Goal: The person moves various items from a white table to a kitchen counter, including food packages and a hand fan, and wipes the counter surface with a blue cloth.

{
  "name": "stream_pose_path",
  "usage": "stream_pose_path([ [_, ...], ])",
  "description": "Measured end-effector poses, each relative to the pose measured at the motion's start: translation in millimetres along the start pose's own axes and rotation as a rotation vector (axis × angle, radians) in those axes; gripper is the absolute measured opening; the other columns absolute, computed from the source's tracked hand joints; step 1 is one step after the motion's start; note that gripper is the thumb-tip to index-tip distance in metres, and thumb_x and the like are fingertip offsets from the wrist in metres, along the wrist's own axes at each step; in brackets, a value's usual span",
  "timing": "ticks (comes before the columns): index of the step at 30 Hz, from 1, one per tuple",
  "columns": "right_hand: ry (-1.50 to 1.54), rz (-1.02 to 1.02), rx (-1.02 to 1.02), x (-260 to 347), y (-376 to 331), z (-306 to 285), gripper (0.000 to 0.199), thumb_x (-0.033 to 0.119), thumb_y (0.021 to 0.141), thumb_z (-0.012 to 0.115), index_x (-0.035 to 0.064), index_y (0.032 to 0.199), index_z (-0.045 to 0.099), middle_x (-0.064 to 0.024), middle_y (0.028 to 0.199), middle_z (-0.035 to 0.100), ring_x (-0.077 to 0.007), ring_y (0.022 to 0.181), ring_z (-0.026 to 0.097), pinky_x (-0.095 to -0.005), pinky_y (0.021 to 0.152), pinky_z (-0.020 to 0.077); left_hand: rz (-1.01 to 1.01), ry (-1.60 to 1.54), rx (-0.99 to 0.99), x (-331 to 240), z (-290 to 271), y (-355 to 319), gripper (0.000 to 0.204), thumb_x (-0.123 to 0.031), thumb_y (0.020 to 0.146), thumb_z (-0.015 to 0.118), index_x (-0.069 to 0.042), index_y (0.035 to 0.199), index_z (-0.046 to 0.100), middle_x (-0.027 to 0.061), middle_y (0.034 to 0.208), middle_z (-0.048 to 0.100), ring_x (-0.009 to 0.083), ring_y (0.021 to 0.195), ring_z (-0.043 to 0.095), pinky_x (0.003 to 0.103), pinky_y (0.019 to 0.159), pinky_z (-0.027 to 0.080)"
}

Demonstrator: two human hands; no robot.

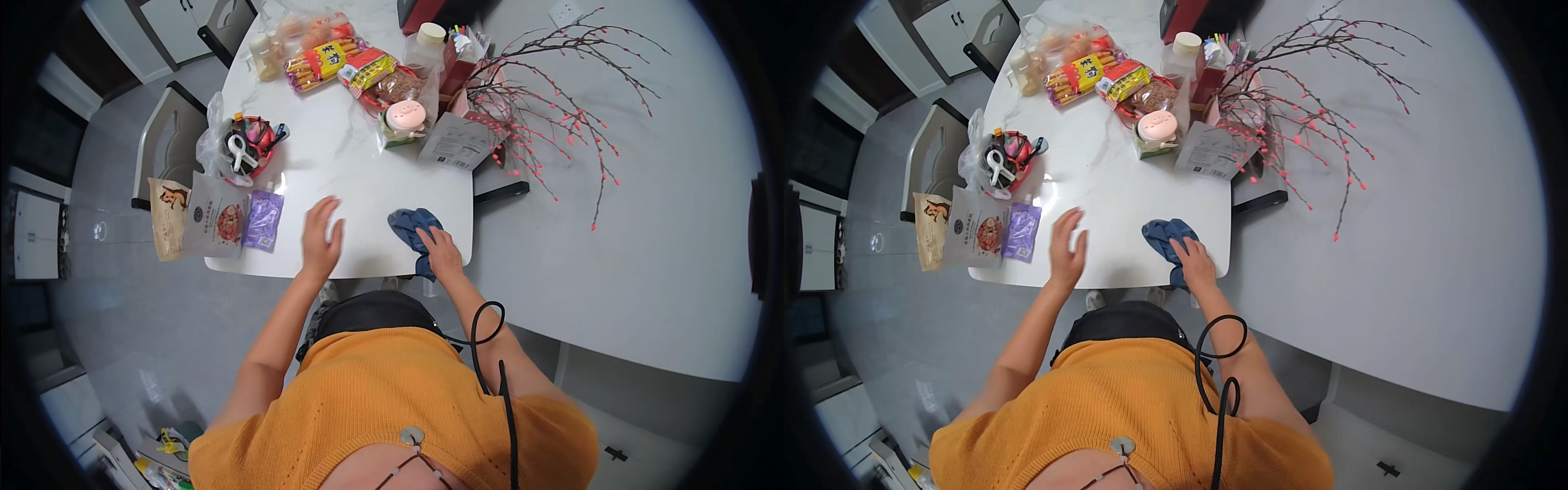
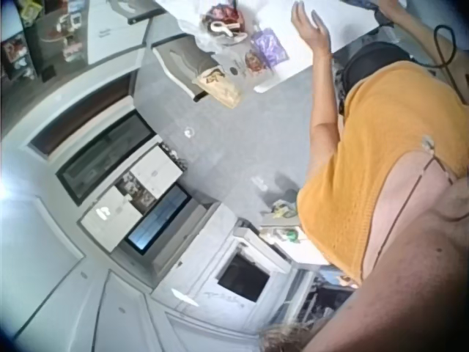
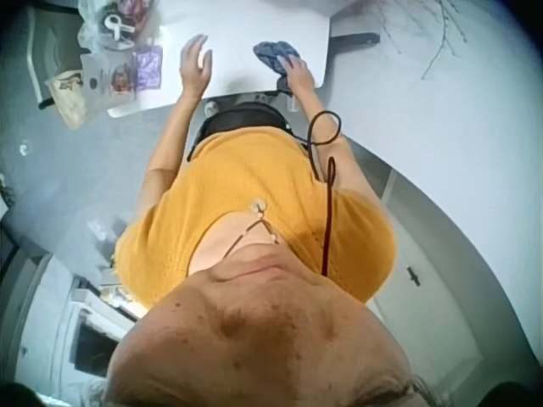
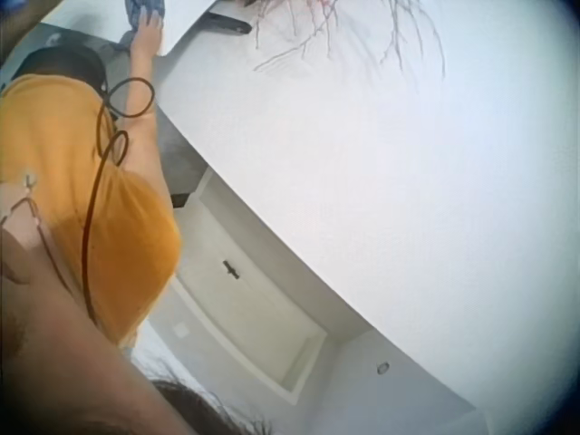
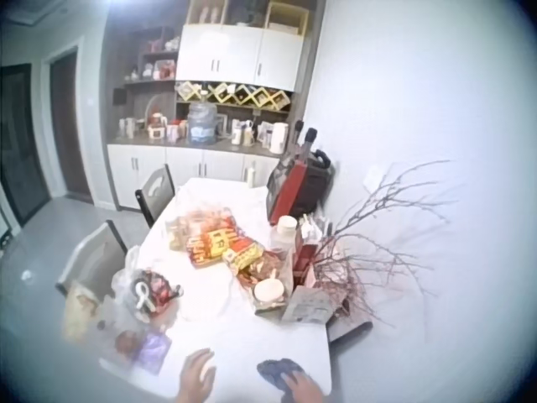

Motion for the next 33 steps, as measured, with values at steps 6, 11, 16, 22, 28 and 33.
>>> stream_pose_path([
  [6, 0.013, 0.168, 0.055, -61, -11, -15, 0.062, -0.006, 0.07, 0.053, 0.0242, 0.124, 0.048, -0.0057, 0.119, 0.049, -0.028, 0.104, 0.048, -0.0363, 0.082, 0.049, 0.201, 0.059, 0.142, -39, 117, 68, 0.039, -0.002, 0.078, 0.058, -0.004, 0.116, 0.05, 0.0129, 0.12, 0.051, 0.0325, 0.102, 0.05, 0.038, 0.085, 0.044],
  [11, 0.135, 0.344, 0.07, -117, -33, -23, 0.06, 0.0, 0.068, 0.058, 0.0209, 0.124, 0.05, -0.0091, 0.117, 0.053, -0.0305, 0.102, 0.051, -0.0396, 0.086, 0.0457, 0.25, 0.09, 0.14, -44, 165, 107, 0.038, -0.004, 0.079, 0.056, -0.004, 0.116, 0.049, 0.0135, 0.111, 0.055, 0.0329, 0.097, 0.053, 0.04, 0.079, 0.046],
  [16, 0.443, 0.554, -0.109, -157, -37, -66, 0.056, 0.007, 0.07, 0.06, 0.017, 0.124, 0.05, -0.0155, 0.113, 0.057, -0.0317, 0.103, 0.056, -0.0364, 0.09, 0.043, 0.144, 0.039, 0.183, -30, 206, 134, 0.044, -0.007, 0.081, 0.055, -0.007, 0.123, 0.043, 0.0189, 0.095, 0.057, 0.0371, 0.083, 0.058, 0.045, 0.07, 0.047],
  [22, 0.648, 0.53, -0.233, -171, -34, -93, 0.054, 0.008, 0.07, 0.061, 0.0105, 0.123, 0.051, -0.0169, 0.113, 0.058, -0.0293, 0.105, 0.056, -0.0339, 0.091, 0.0423, -0.04, 0.147, 0.244, -30, 244, 164, 0.047, -0.01, 0.079, 0.058, -0.005, 0.123, 0.042, 0.0213, 0.076, 0.06, 0.0382, 0.073, 0.06, 0.047, 0.065, 0.046],
  [28, 0.674, 0.474, -0.217, -171, -40, -79, 0.054, 0.008, 0.07, 0.061, 0.0099, 0.122, 0.051, -0.0163, 0.113, 0.058, -0.0283, 0.105, 0.056, -0.0333, 0.091, 0.0422, -0.01, 0.357, 0.189, -32, 245, 165, 0.018, -0.015, 0.078, 0.059, -0.009, 0.096, 0.057, 0.0143, 0.08, 0.063, 0.0344, 0.071, 0.06, 0.044, 0.063, 0.047],
  [33, 0.682, 0.529, -0.198, -174, -48, -72, 0.054, 0.008, 0.069, 0.062, 0.0096, 0.122, 0.051, -0.0174, 0.113, 0.058, -0.029, 0.105, 0.056, -0.0332, 0.091, 0.0425, 0.129, 0.413, 0.136, -63, 214, 134, 0.009, -0.018, 0.079, 0.057, -0.011, 0.073, 0.059, 0.006, 0.074, 0.061, 0.0277, 0.067, 0.061, 0.041, 0.053, 0.046],
])
Point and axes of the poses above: each hand's wrist, its own y-axis towards the middle knuckle, its own z-axis out of the palm, x = y × z, the point moved 6 cm from there along y, towards the middle knuckle
